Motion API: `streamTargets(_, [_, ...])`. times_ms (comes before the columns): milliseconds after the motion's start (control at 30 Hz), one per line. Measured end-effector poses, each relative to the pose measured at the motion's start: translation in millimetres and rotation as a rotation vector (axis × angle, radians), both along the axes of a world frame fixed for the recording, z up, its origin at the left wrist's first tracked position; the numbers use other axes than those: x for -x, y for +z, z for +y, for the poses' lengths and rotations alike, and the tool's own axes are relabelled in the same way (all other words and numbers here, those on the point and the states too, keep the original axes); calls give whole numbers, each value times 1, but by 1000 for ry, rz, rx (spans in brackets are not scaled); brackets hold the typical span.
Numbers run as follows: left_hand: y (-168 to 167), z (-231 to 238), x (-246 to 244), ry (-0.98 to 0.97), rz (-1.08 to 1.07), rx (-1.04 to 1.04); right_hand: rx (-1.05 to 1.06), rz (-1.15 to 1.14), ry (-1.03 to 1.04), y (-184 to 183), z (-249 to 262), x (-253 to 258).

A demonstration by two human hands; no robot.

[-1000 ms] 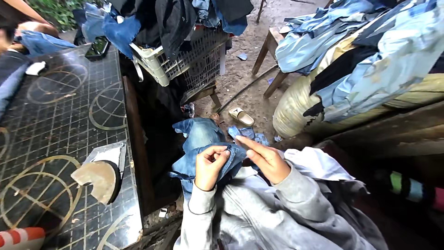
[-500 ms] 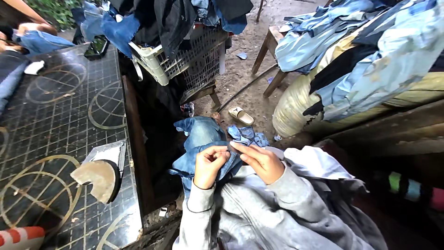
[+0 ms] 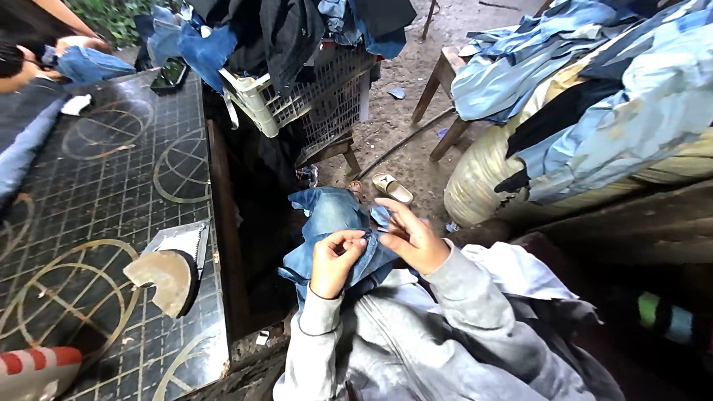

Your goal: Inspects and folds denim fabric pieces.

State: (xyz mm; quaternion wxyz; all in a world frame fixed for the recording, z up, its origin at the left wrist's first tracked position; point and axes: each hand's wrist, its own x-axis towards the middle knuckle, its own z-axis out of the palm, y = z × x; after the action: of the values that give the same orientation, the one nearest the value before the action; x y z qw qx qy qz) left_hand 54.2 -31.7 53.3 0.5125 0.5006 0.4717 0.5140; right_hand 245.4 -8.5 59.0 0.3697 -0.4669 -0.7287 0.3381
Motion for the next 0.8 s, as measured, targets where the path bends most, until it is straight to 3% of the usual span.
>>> streamTargets(167, [4, -3, -3, 85, -137, 63, -148, -177, 67, 2, -19, 0])
streamTargets(333, [3, -9, -3, 109, -221, 48, -273, -208, 73, -10, -24, 10])
streamTargets(633, [-5, -11, -3, 139, -236, 98, -349, -100, -37, -35, -19, 23])
streamTargets(800, [-3, -13, -5, 135, -232, 140, -204, 96, 32, -41, -10, 25])
